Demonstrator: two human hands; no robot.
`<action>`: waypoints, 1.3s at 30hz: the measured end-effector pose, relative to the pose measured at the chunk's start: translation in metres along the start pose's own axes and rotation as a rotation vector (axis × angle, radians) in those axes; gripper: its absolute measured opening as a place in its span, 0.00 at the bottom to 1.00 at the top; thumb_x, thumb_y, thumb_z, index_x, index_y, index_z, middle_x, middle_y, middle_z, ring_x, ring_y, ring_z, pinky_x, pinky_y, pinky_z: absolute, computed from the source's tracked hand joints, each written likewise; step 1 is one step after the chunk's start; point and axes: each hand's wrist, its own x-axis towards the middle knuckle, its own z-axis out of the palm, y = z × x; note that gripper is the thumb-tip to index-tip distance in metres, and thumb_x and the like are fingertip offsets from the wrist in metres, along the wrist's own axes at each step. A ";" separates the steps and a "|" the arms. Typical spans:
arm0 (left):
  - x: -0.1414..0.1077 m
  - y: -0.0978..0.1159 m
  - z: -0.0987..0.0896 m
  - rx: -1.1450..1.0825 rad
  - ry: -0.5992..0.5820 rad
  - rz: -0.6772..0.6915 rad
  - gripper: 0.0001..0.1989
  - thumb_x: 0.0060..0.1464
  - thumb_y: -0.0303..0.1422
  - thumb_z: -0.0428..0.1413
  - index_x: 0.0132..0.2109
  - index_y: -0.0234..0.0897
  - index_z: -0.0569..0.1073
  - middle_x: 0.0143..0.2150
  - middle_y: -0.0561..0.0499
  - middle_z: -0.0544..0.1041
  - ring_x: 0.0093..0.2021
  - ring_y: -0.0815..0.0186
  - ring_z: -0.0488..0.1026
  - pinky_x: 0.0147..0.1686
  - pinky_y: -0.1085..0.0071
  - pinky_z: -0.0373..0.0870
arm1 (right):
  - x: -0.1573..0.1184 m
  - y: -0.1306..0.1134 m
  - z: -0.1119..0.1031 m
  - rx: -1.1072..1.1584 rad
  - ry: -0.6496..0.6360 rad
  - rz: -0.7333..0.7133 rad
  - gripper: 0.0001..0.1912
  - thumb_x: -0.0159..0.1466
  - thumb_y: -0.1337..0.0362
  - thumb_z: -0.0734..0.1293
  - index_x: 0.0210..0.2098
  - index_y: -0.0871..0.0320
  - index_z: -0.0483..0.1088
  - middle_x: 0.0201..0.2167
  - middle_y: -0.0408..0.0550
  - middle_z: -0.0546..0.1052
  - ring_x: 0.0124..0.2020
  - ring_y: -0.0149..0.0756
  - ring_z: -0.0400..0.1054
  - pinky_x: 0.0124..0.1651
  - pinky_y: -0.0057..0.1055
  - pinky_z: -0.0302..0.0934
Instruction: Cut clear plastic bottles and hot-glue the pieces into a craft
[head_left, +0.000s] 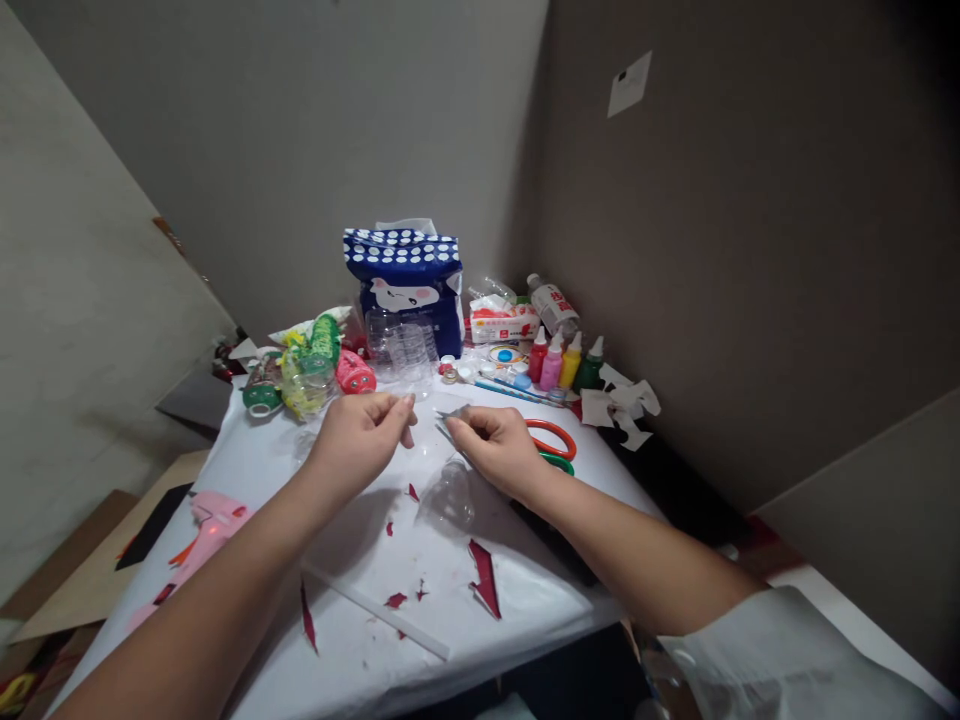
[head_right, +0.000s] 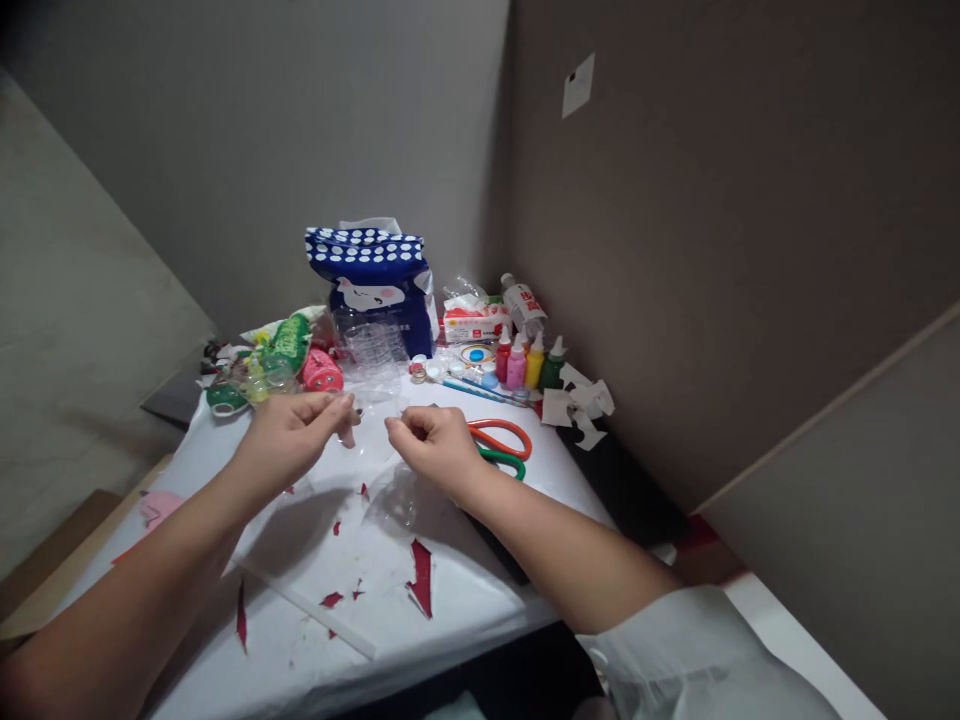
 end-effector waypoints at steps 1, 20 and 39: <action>-0.001 0.000 0.000 0.038 0.026 0.019 0.23 0.56 0.43 0.49 0.19 0.36 0.72 0.17 0.52 0.71 0.18 0.71 0.61 0.22 0.72 0.56 | 0.000 -0.001 0.000 -0.001 -0.017 -0.004 0.21 0.62 0.57 0.64 0.16 0.56 0.56 0.15 0.36 0.55 0.20 0.26 0.50 0.24 0.27 0.46; -0.016 0.003 0.008 0.322 0.307 0.523 0.20 0.59 0.31 0.51 0.20 0.37 0.56 0.16 0.58 0.55 0.17 0.74 0.56 0.22 0.72 0.51 | 0.000 -0.003 -0.003 -0.076 0.070 -0.085 0.20 0.68 0.60 0.59 0.21 0.57 0.68 0.15 0.38 0.65 0.19 0.27 0.60 0.26 0.25 0.54; -0.020 0.001 0.011 0.740 0.540 0.733 0.16 0.57 0.29 0.53 0.21 0.37 0.65 0.16 0.53 0.66 0.18 0.68 0.63 0.23 0.68 0.51 | -0.001 -0.003 -0.003 -0.083 0.061 -0.132 0.16 0.65 0.58 0.63 0.22 0.57 0.67 0.19 0.41 0.67 0.23 0.30 0.58 0.29 0.28 0.53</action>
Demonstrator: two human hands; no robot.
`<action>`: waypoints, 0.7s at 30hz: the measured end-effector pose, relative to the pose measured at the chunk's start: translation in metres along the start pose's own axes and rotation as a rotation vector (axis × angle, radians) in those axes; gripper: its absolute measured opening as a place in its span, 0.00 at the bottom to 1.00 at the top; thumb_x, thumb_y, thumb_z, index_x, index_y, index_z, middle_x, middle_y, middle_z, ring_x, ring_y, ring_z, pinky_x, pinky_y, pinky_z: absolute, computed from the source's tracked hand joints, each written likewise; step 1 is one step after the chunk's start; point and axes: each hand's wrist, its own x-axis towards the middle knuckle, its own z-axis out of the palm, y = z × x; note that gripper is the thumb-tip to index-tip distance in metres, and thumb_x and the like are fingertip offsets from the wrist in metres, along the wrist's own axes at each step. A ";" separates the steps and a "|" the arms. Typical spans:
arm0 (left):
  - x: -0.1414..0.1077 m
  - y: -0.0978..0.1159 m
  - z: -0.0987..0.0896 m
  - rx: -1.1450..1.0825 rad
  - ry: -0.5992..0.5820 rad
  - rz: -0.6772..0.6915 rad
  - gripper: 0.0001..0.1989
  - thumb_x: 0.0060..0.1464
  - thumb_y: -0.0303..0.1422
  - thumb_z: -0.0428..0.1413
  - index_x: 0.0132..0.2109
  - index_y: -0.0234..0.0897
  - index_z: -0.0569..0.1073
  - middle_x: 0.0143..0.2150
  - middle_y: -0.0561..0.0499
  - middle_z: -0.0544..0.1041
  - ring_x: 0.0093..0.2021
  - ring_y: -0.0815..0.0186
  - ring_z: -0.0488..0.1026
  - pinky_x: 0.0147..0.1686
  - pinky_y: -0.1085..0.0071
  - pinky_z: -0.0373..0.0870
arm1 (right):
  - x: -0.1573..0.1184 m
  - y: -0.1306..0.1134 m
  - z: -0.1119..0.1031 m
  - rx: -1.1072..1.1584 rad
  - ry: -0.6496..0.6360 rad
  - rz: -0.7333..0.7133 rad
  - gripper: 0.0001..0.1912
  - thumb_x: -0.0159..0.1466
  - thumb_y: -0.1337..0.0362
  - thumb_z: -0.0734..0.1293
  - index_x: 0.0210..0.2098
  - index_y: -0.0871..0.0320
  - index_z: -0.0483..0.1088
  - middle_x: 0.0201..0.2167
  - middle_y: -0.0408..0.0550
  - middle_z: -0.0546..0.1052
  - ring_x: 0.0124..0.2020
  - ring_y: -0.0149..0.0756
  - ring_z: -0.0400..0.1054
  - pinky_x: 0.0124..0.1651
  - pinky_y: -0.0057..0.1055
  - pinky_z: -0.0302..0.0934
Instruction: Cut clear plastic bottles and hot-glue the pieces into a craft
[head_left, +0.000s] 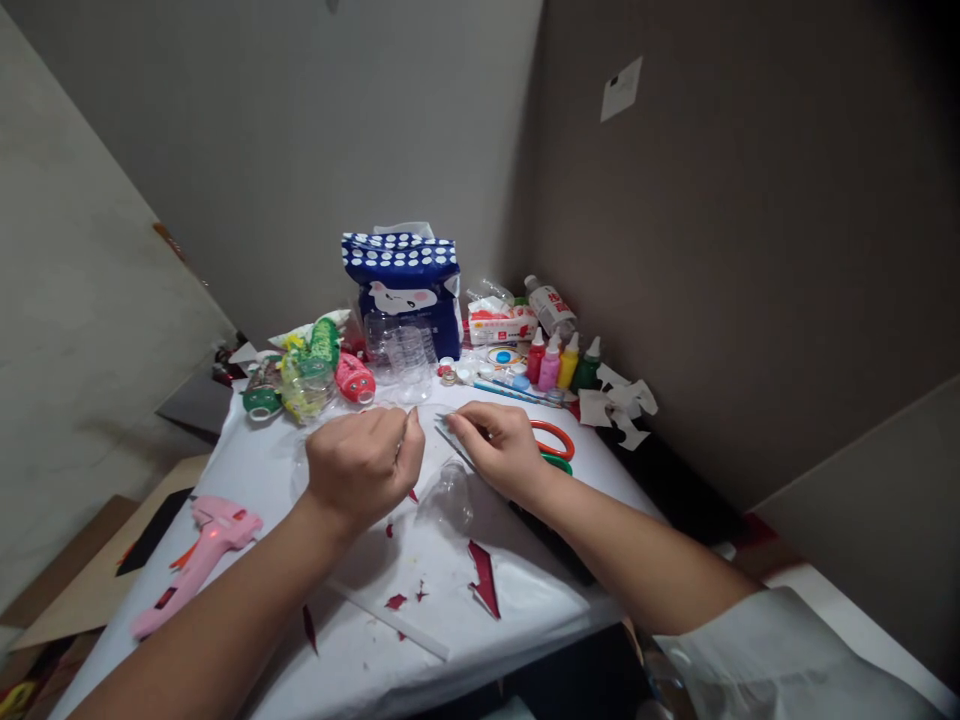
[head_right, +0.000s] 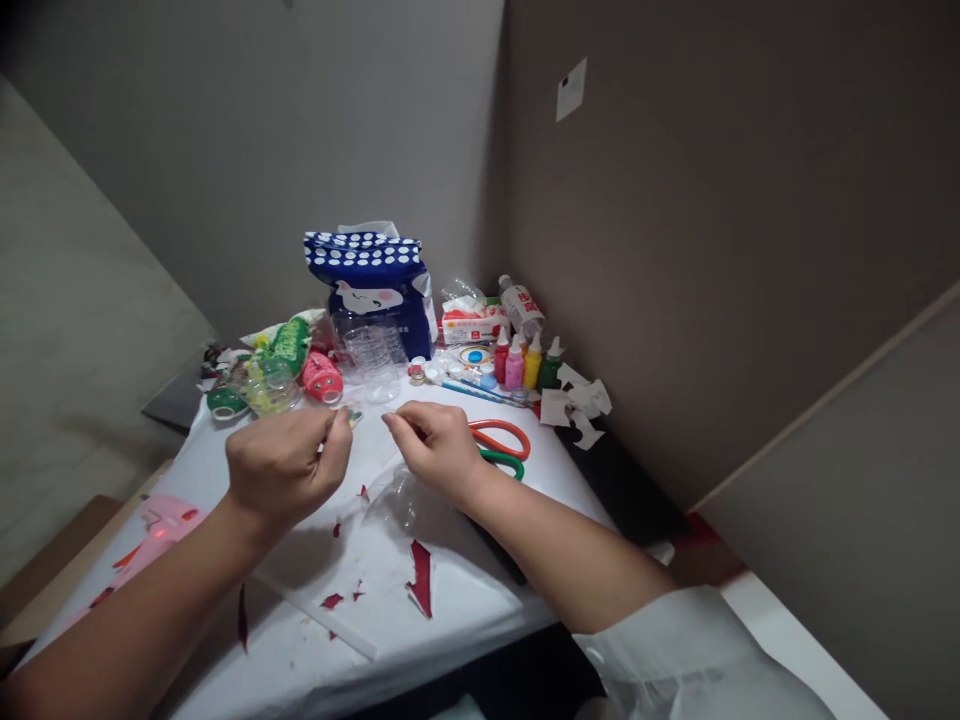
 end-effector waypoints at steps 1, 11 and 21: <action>0.000 -0.001 0.001 -0.036 -0.004 -0.011 0.16 0.57 0.29 0.52 0.21 0.37 0.64 0.16 0.54 0.66 0.19 0.68 0.62 0.24 0.68 0.51 | 0.000 0.000 0.000 0.020 0.002 0.020 0.16 0.65 0.59 0.63 0.22 0.57 0.68 0.19 0.41 0.67 0.23 0.30 0.58 0.29 0.28 0.53; 0.010 -0.013 0.009 -0.700 -0.588 -0.447 0.22 0.61 0.45 0.46 0.23 0.37 0.64 0.19 0.56 0.63 0.23 0.69 0.62 0.25 0.72 0.54 | 0.008 0.007 0.001 0.382 0.059 0.315 0.19 0.65 0.50 0.61 0.29 0.59 0.70 0.16 0.37 0.63 0.16 0.26 0.54 0.21 0.26 0.50; 0.021 -0.006 0.000 -0.909 -0.870 -0.706 0.22 0.57 0.45 0.46 0.25 0.36 0.72 0.17 0.52 0.72 0.17 0.69 0.64 0.22 0.73 0.60 | 0.005 0.004 0.003 0.504 -0.210 0.373 0.16 0.60 0.54 0.67 0.22 0.58 0.65 0.16 0.38 0.67 0.16 0.26 0.58 0.22 0.25 0.55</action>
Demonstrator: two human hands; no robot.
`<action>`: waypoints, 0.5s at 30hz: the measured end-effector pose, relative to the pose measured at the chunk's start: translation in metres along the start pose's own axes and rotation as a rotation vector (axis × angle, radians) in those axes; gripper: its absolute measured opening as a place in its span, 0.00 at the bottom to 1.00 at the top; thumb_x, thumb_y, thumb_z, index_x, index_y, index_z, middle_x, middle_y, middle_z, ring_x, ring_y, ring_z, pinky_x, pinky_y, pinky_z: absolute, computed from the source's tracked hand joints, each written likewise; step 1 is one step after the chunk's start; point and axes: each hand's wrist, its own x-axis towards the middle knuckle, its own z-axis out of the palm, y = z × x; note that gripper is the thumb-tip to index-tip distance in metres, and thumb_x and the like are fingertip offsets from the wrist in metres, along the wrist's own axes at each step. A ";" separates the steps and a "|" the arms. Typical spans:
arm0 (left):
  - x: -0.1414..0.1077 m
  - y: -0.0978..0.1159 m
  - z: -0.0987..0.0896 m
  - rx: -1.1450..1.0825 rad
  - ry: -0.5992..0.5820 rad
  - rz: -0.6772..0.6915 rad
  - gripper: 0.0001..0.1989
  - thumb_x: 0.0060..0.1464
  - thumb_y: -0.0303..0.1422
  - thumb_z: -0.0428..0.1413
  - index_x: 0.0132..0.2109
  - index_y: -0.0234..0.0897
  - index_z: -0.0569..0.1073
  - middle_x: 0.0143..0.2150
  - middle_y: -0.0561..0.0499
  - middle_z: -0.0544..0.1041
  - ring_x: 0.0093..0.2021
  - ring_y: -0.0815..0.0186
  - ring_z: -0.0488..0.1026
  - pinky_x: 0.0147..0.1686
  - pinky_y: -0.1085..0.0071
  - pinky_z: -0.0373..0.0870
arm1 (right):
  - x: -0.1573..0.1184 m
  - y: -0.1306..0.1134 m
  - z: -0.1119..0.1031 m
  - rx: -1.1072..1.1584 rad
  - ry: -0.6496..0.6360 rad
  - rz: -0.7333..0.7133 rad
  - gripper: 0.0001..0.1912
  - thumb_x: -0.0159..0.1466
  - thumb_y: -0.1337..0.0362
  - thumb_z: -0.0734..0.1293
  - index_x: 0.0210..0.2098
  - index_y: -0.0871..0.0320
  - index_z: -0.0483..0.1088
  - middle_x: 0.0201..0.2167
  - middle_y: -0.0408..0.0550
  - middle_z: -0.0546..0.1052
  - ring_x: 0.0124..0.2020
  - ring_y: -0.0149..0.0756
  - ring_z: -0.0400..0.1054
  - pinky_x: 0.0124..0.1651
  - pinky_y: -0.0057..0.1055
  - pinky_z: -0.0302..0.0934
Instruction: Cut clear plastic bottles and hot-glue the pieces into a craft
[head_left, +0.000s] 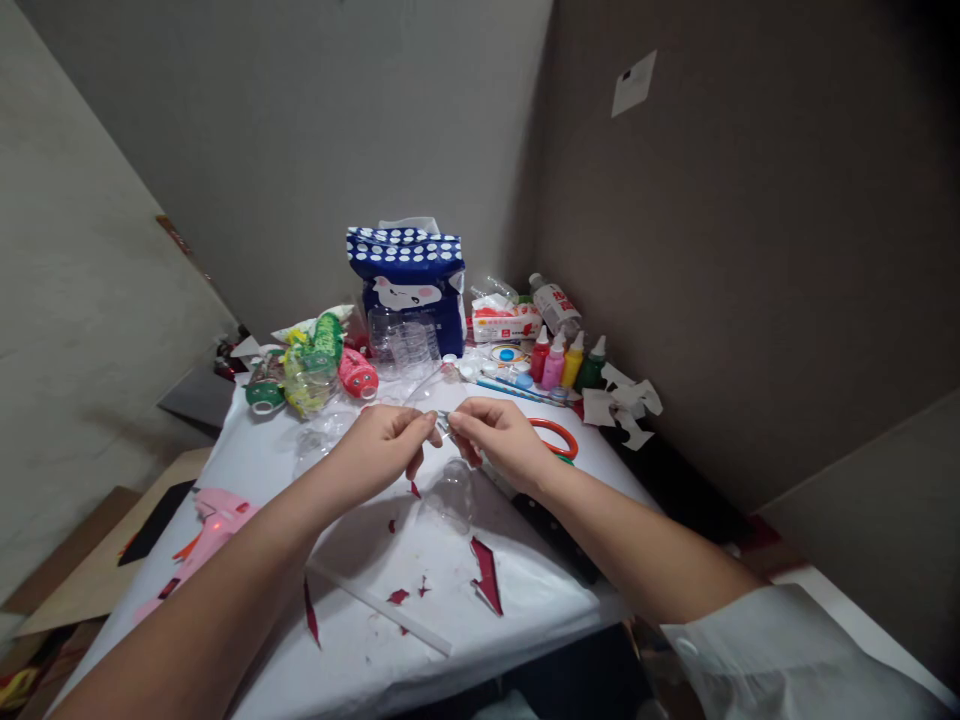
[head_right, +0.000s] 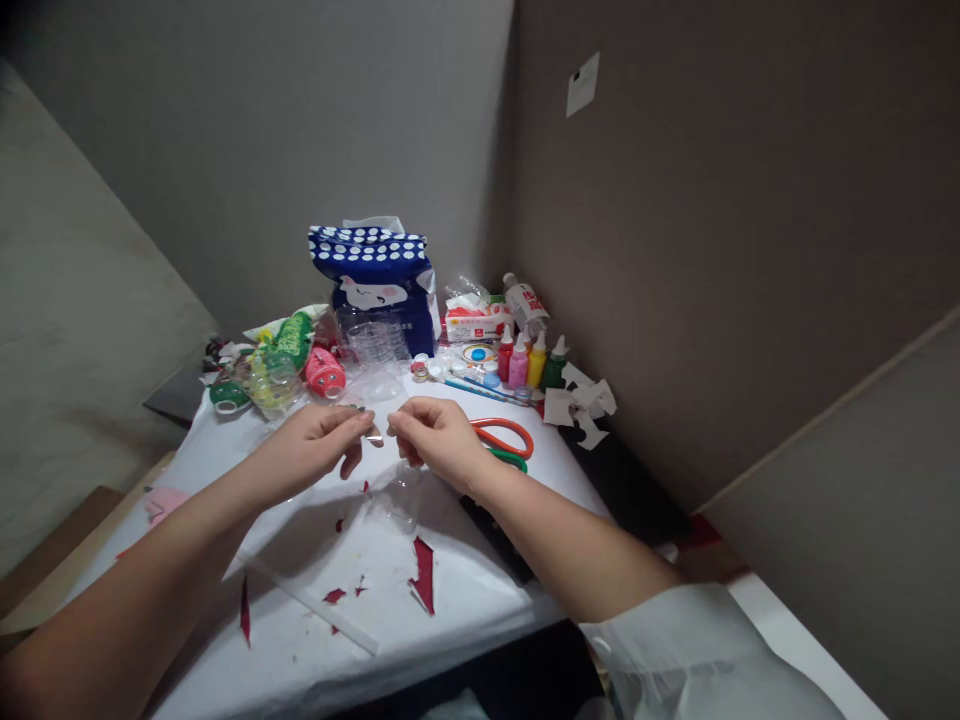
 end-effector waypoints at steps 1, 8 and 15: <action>0.001 0.000 -0.001 -0.022 -0.023 -0.028 0.22 0.57 0.46 0.46 0.27 0.36 0.73 0.18 0.53 0.72 0.15 0.70 0.61 0.19 0.73 0.57 | 0.000 0.001 0.000 -0.015 -0.004 0.004 0.17 0.61 0.54 0.66 0.22 0.58 0.65 0.16 0.38 0.67 0.16 0.26 0.58 0.21 0.25 0.55; -0.002 -0.003 0.000 0.098 -0.023 0.048 0.20 0.55 0.44 0.48 0.20 0.37 0.66 0.14 0.55 0.64 0.17 0.70 0.59 0.20 0.73 0.54 | -0.004 -0.001 0.003 -0.191 0.101 -0.149 0.09 0.57 0.59 0.70 0.28 0.57 0.71 0.24 0.40 0.70 0.26 0.29 0.61 0.31 0.27 0.57; 0.005 -0.011 -0.001 -0.191 -0.231 0.017 0.20 0.53 0.46 0.52 0.21 0.37 0.65 0.15 0.57 0.62 0.17 0.72 0.57 0.20 0.74 0.52 | -0.004 0.002 0.004 -0.182 0.150 -0.142 0.12 0.62 0.58 0.65 0.25 0.57 0.68 0.19 0.39 0.68 0.20 0.27 0.59 0.25 0.26 0.55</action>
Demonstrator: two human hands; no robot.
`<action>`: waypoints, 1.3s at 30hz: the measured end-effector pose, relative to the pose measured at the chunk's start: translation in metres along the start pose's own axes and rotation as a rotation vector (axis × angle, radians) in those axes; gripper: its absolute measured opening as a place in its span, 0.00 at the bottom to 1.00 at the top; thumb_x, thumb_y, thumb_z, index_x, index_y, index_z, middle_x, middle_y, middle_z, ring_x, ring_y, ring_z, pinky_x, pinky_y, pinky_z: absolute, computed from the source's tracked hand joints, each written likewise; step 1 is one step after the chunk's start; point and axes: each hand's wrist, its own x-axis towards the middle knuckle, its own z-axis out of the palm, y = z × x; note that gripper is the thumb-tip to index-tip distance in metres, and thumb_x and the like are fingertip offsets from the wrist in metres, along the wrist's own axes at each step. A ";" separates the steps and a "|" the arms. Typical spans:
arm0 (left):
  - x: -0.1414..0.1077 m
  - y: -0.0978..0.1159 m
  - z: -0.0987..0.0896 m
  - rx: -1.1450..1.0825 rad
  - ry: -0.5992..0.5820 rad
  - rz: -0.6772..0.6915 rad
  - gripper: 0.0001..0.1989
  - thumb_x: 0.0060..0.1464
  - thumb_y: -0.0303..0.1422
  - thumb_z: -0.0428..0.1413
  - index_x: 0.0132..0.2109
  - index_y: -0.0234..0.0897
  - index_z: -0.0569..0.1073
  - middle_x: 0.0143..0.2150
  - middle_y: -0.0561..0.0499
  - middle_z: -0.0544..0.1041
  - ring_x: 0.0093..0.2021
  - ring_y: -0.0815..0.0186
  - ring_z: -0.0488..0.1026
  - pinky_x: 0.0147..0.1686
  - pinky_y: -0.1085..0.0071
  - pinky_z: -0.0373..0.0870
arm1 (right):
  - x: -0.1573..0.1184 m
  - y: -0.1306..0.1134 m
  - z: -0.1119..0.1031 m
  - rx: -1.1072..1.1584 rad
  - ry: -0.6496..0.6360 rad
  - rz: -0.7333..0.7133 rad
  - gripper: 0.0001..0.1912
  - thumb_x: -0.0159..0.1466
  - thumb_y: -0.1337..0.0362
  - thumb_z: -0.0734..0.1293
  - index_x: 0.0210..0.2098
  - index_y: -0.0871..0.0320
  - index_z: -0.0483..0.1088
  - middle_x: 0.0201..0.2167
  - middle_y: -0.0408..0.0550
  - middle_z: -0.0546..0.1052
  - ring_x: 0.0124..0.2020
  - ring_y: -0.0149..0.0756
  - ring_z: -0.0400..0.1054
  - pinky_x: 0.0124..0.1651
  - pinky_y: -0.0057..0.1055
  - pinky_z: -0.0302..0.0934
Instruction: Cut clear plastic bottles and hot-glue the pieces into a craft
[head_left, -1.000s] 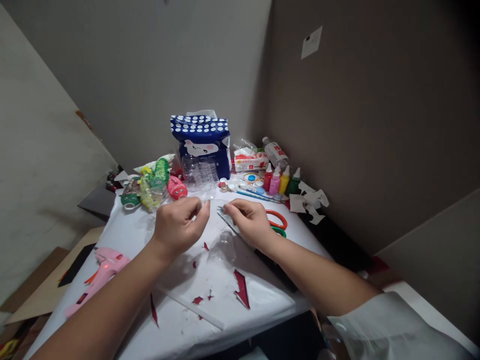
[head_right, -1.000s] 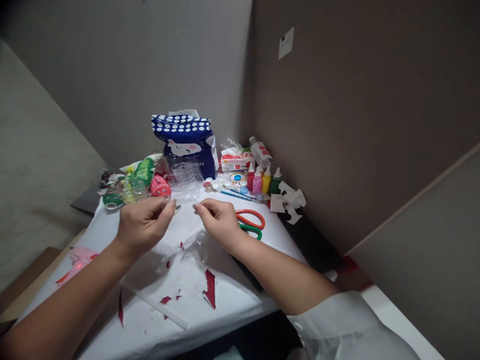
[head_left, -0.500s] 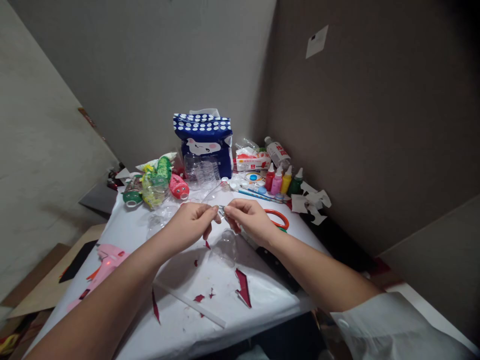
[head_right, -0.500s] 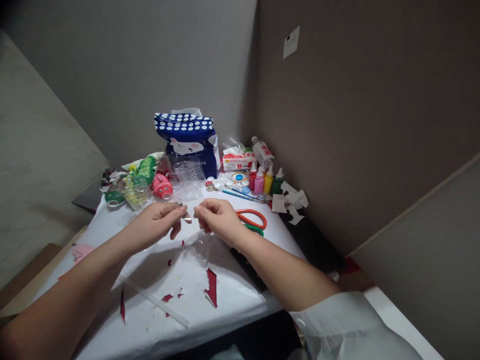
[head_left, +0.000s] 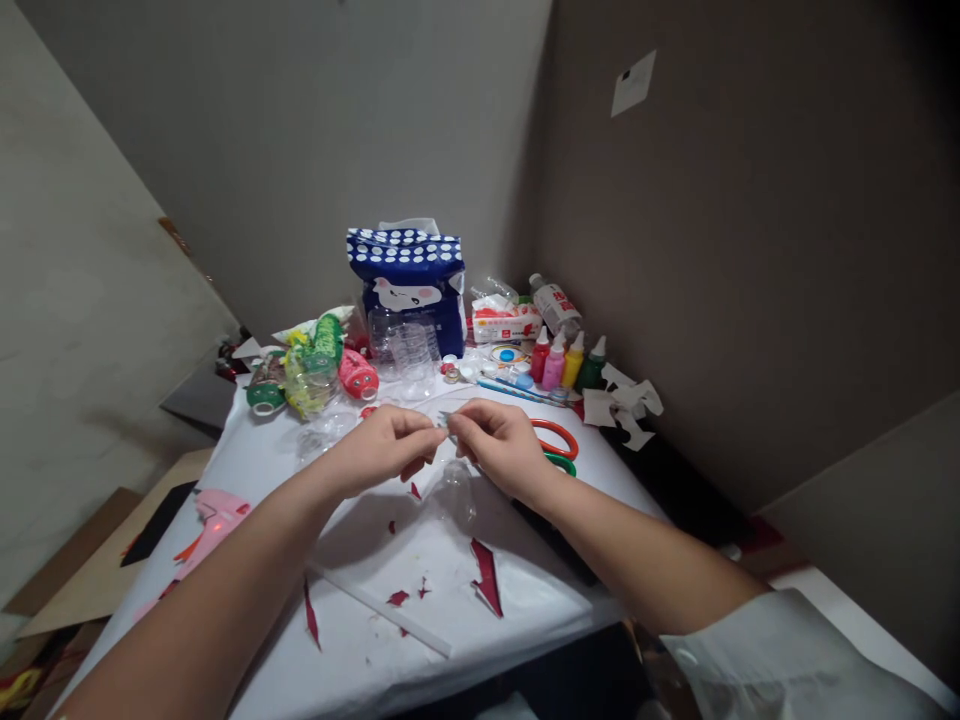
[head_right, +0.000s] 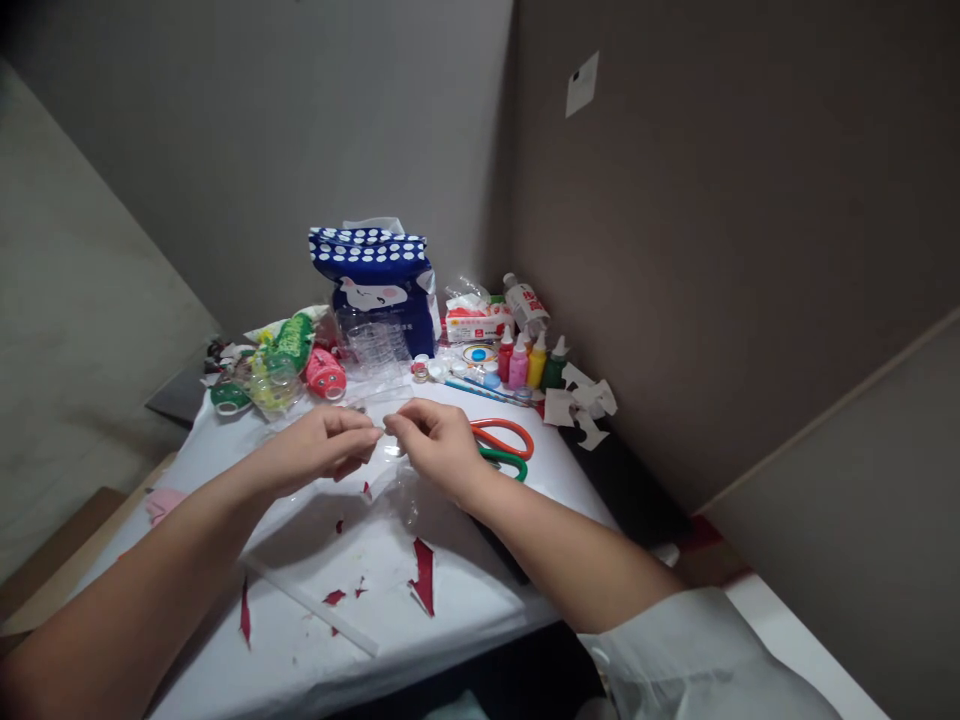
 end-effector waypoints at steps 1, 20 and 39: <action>0.002 -0.002 -0.001 -0.049 -0.018 -0.021 0.21 0.53 0.48 0.52 0.22 0.37 0.66 0.14 0.57 0.62 0.17 0.72 0.56 0.19 0.74 0.51 | 0.001 0.003 0.000 0.010 -0.008 0.017 0.13 0.62 0.57 0.65 0.25 0.57 0.68 0.18 0.39 0.68 0.19 0.27 0.58 0.24 0.26 0.54; -0.006 -0.001 0.005 -0.038 -0.090 -0.067 0.27 0.60 0.52 0.46 0.31 0.36 0.78 0.12 0.58 0.59 0.14 0.71 0.55 0.20 0.72 0.55 | 0.001 -0.004 0.002 0.074 0.148 -0.001 0.13 0.63 0.55 0.63 0.32 0.58 0.71 0.17 0.38 0.66 0.20 0.29 0.60 0.26 0.27 0.56; -0.002 0.000 0.005 -0.023 0.081 -0.107 0.32 0.59 0.53 0.42 0.16 0.36 0.67 0.09 0.56 0.54 0.13 0.74 0.48 0.17 0.72 0.43 | 0.003 -0.008 0.001 0.270 -0.160 0.234 0.14 0.59 0.56 0.63 0.34 0.60 0.74 0.13 0.36 0.67 0.14 0.24 0.56 0.19 0.23 0.50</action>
